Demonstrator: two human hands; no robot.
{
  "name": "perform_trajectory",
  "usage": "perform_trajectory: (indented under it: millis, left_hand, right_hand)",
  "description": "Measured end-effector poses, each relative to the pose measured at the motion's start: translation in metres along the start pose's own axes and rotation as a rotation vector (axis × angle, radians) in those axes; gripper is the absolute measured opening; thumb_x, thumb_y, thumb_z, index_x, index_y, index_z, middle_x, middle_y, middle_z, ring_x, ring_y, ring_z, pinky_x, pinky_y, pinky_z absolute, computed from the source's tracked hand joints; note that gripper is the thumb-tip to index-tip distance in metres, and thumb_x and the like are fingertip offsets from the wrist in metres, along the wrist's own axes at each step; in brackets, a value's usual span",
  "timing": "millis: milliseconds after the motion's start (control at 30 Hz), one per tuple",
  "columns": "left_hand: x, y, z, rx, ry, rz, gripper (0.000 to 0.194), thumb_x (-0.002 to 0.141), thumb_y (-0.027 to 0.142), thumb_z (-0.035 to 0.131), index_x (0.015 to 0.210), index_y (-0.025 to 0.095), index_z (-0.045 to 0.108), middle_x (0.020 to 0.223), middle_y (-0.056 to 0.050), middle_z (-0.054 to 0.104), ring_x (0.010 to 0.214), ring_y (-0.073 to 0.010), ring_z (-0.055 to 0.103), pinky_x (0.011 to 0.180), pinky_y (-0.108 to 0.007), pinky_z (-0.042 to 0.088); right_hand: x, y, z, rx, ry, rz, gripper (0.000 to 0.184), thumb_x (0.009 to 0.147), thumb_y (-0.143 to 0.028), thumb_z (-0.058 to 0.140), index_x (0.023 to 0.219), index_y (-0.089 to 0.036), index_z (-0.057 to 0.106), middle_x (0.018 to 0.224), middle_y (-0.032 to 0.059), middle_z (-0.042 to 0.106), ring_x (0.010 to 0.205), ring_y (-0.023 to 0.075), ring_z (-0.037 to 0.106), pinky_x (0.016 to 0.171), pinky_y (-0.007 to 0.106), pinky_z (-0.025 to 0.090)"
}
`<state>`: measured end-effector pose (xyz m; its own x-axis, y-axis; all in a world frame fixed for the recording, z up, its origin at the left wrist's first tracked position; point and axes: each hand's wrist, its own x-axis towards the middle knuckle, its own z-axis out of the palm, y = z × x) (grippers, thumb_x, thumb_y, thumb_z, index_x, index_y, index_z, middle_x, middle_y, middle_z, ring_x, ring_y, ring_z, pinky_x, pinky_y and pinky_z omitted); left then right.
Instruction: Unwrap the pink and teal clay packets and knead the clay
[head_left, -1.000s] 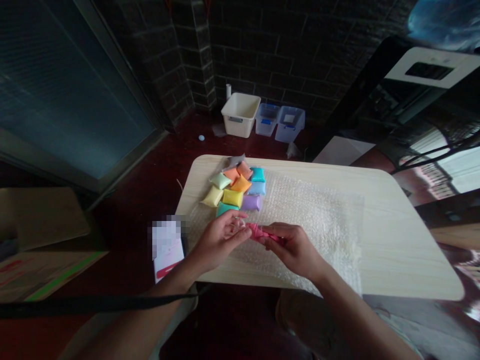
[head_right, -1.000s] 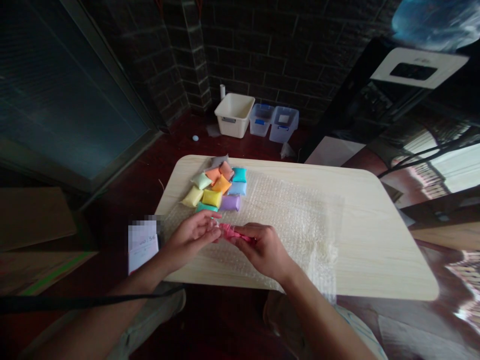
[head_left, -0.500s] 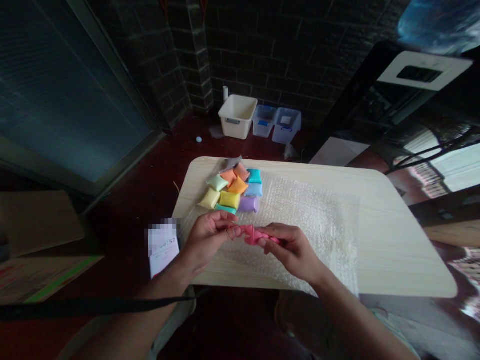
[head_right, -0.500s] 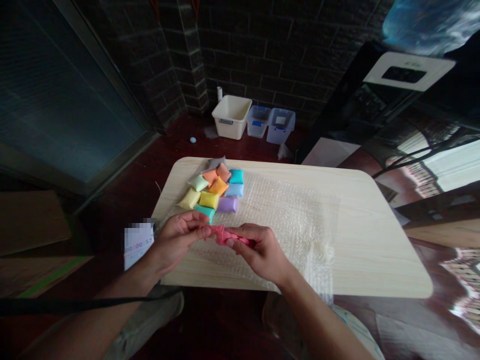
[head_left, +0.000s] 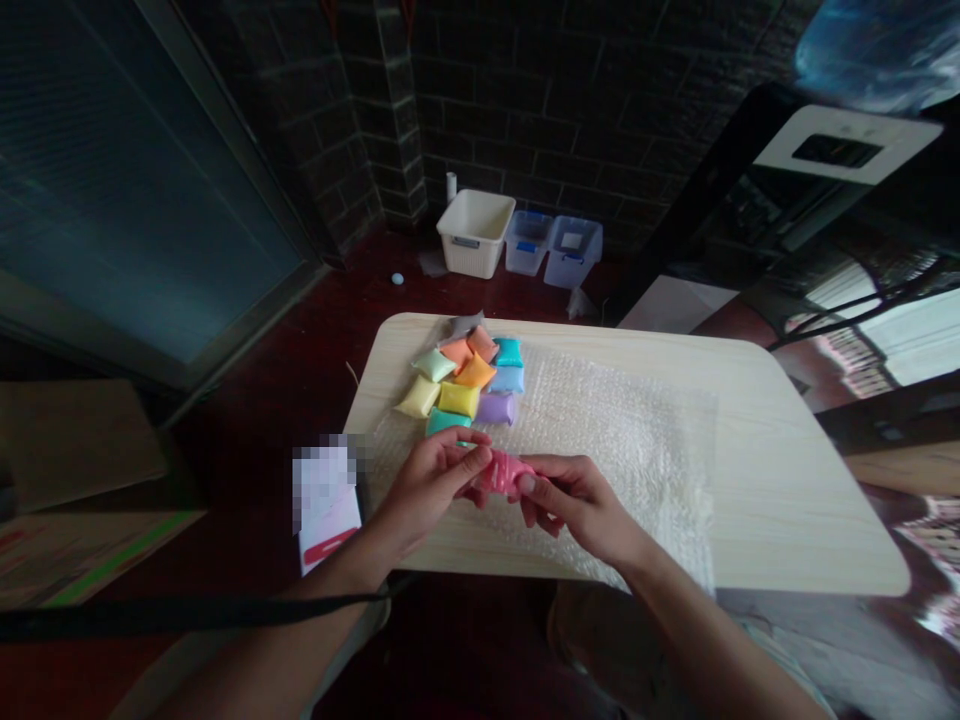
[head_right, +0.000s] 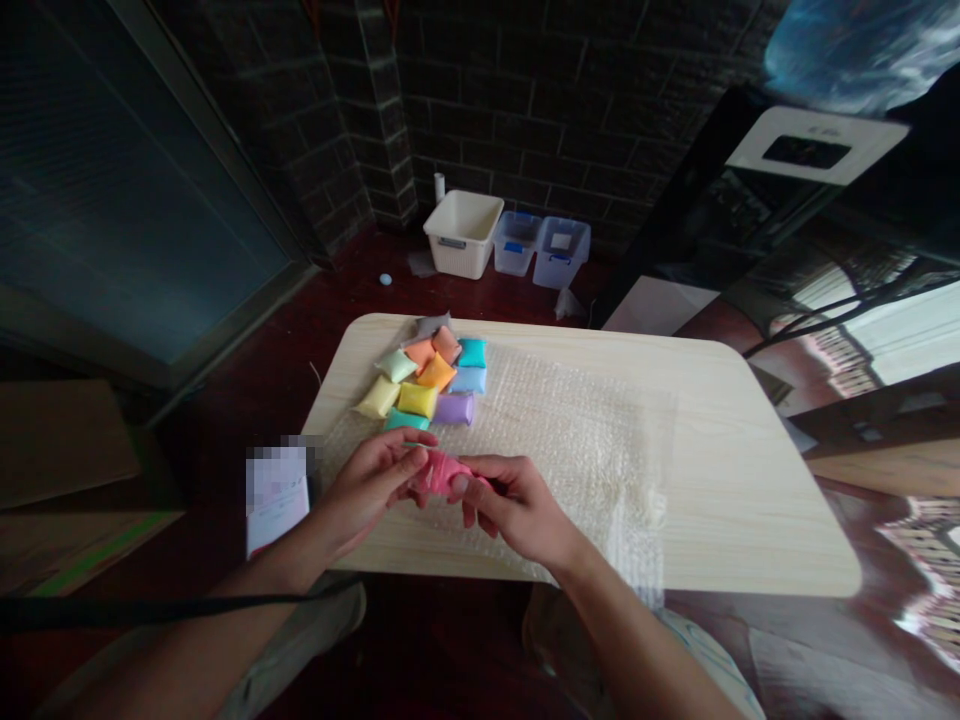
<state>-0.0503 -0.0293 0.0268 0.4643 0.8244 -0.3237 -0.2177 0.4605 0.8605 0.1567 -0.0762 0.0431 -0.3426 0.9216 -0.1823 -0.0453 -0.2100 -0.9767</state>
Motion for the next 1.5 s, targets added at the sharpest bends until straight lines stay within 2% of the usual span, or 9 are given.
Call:
perform_trajectory:
  millis: [133, 300, 500, 667, 900, 1067, 1233, 1400, 1500]
  left_hand:
    - [-0.003, 0.0, 0.0, 0.005, -0.16, -0.101, 0.036, 0.086, 0.048, 0.078, 0.088, 0.013, 0.068, 0.075, -0.003, 0.067, 0.061, -0.0134, 0.064, 0.058, -0.026, 0.055]
    - [-0.005, 0.001, 0.0, 0.048, -0.101, -0.09, 0.037, 0.089, 0.045, 0.073, 0.074, 0.012, 0.067, 0.064, -0.002, 0.065, 0.057, -0.013, 0.062, 0.056, -0.024, 0.052]
    - [-0.005, -0.003, 0.002, 0.082, -0.03, -0.023, 0.031, 0.085, 0.029, 0.067, 0.059, 0.015, 0.061, 0.052, 0.001, 0.058, 0.048, -0.0099, 0.053, 0.05, -0.022, 0.04]
    - [-0.009, -0.004, 0.01, -0.028, -0.071, 0.016, 0.03, 0.086, 0.026, 0.064, 0.057, 0.016, 0.059, 0.052, 0.003, 0.055, 0.049, -0.0104, 0.051, 0.052, -0.024, 0.037]
    - [-0.018, -0.004, 0.018, -0.119, -0.137, 0.075, 0.033, 0.089, 0.026, 0.062, 0.057, 0.017, 0.057, 0.056, 0.002, 0.055, 0.057, -0.0127, 0.052, 0.06, -0.027, 0.04]
    - [-0.019, -0.001, 0.011, 0.147, -0.087, 0.152, 0.034, 0.094, 0.029, 0.059, 0.062, 0.018, 0.059, 0.062, 0.001, 0.058, 0.063, -0.0136, 0.053, 0.067, -0.028, 0.042]
    - [-0.016, 0.009, 0.008, 0.341, -0.071, 0.159, 0.037, 0.096, 0.032, 0.058, 0.062, 0.018, 0.058, 0.061, 0.001, 0.057, 0.063, -0.0145, 0.054, 0.067, -0.028, 0.042]
    - [-0.011, 0.004, 0.006, 0.298, 0.09, 0.156, 0.049, 0.1, 0.048, 0.053, 0.062, 0.018, 0.058, 0.058, 0.0, 0.057, 0.059, -0.0145, 0.053, 0.064, -0.028, 0.042]
    - [-0.009, 0.002, 0.003, 0.408, 0.183, 0.159, 0.054, 0.1, 0.054, 0.05, 0.059, 0.019, 0.058, 0.056, -0.001, 0.058, 0.059, -0.0166, 0.055, 0.064, -0.03, 0.044]
  right_hand:
    - [0.002, 0.002, -0.003, -0.001, 0.034, -0.052, 0.038, 0.098, -0.047, 0.064, 0.105, -0.013, 0.078, 0.065, 0.0018, 0.064, 0.047, 0.007, 0.043, 0.045, 0.021, 0.033]
    - [0.004, -0.002, -0.003, -0.059, 0.037, -0.126, 0.037, 0.097, -0.046, 0.067, 0.093, -0.011, 0.078, 0.061, 0.002, 0.064, 0.045, 0.0059, 0.042, 0.042, 0.019, 0.031]
    - [0.005, -0.005, 0.001, -0.043, 0.028, -0.041, 0.037, 0.092, -0.047, 0.072, 0.085, -0.011, 0.078, 0.059, 0.0031, 0.067, 0.042, 0.0048, 0.044, 0.04, 0.017, 0.03]
    - [0.005, 0.001, 0.003, 0.065, 0.069, 0.06, 0.036, 0.087, -0.048, 0.077, 0.084, -0.012, 0.079, 0.059, 0.0039, 0.069, 0.037, 0.0053, 0.047, 0.034, 0.016, 0.029]
    - [0.0, 0.001, 0.002, 0.112, 0.069, 0.068, 0.031, 0.081, -0.041, 0.084, 0.087, -0.01, 0.082, 0.055, 0.004, 0.069, 0.032, 0.002, 0.037, 0.031, 0.014, 0.026]
    - [0.001, 0.002, 0.006, 0.253, 0.011, 0.155, 0.038, 0.088, -0.048, 0.076, 0.09, -0.011, 0.081, 0.061, 0.0068, 0.073, 0.035, 0.0057, 0.048, 0.031, 0.015, 0.031]
    - [0.005, 0.005, 0.012, 0.389, 0.111, 0.193, 0.041, 0.087, -0.049, 0.076, 0.073, -0.011, 0.076, 0.053, 0.0038, 0.067, 0.03, 0.0035, 0.041, 0.031, 0.015, 0.026]
    - [0.008, 0.004, 0.013, 0.415, 0.214, 0.143, 0.041, 0.083, -0.049, 0.081, 0.069, -0.01, 0.076, 0.051, 0.0016, 0.063, 0.031, 0.0014, 0.036, 0.033, 0.017, 0.018]
    - [0.009, 0.004, 0.013, 0.412, 0.26, 0.141, 0.042, 0.082, -0.049, 0.081, 0.069, -0.01, 0.075, 0.049, -0.0002, 0.06, 0.032, 0.0013, 0.033, 0.034, 0.018, 0.016]
